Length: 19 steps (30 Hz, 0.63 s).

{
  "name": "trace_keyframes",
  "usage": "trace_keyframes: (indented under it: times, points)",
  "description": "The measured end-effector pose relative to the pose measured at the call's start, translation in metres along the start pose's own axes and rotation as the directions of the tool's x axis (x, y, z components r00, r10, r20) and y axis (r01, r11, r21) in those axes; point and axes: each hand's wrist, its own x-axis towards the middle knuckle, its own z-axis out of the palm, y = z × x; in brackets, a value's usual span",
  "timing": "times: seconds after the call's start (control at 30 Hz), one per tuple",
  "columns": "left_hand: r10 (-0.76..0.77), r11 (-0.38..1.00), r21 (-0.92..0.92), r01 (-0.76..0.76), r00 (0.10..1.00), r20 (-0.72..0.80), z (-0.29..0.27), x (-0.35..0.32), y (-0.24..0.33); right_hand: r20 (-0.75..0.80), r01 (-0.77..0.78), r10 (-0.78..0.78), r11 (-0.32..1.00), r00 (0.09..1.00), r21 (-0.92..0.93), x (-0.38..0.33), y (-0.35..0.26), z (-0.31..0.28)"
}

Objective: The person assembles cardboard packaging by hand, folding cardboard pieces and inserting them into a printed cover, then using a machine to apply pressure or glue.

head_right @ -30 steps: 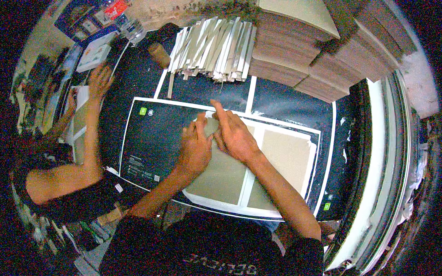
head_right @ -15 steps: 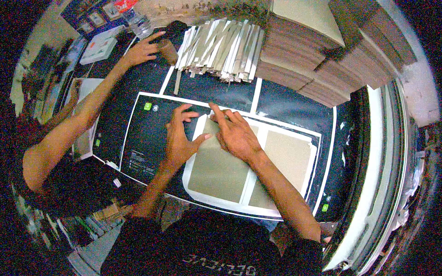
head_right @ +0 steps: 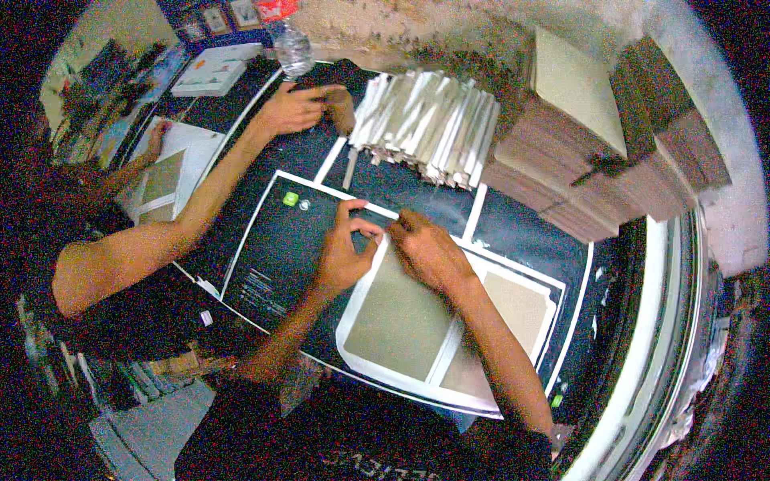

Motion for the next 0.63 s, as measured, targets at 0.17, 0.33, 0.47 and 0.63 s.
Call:
trace_keyframes:
  times: [0.17,0.33,0.47,0.63]
  points:
    - [0.005,1.000,0.002,-0.005,1.000,-0.015,0.001,-0.002,-0.005,0.036,0.023,-0.022,0.999,0.999,-0.022,0.005,-0.005,-0.004]
    - [-0.038,0.999,-0.012,0.037,0.999,-0.020,0.006,-0.004,-0.001,0.065,0.011,-0.010,1.000,0.998,-0.017,0.006,-0.003,-0.005]
    - [-0.068,0.997,-0.027,0.068,0.998,-0.014,0.007,-0.004,-0.002,0.145,-0.087,0.082,0.996,0.986,0.030,0.003,0.000,-0.008]
    - [-0.072,0.997,-0.028,0.072,0.997,-0.003,0.007,-0.004,-0.009,0.053,-0.018,0.015,0.999,0.998,0.050,-0.004,0.009,0.000]
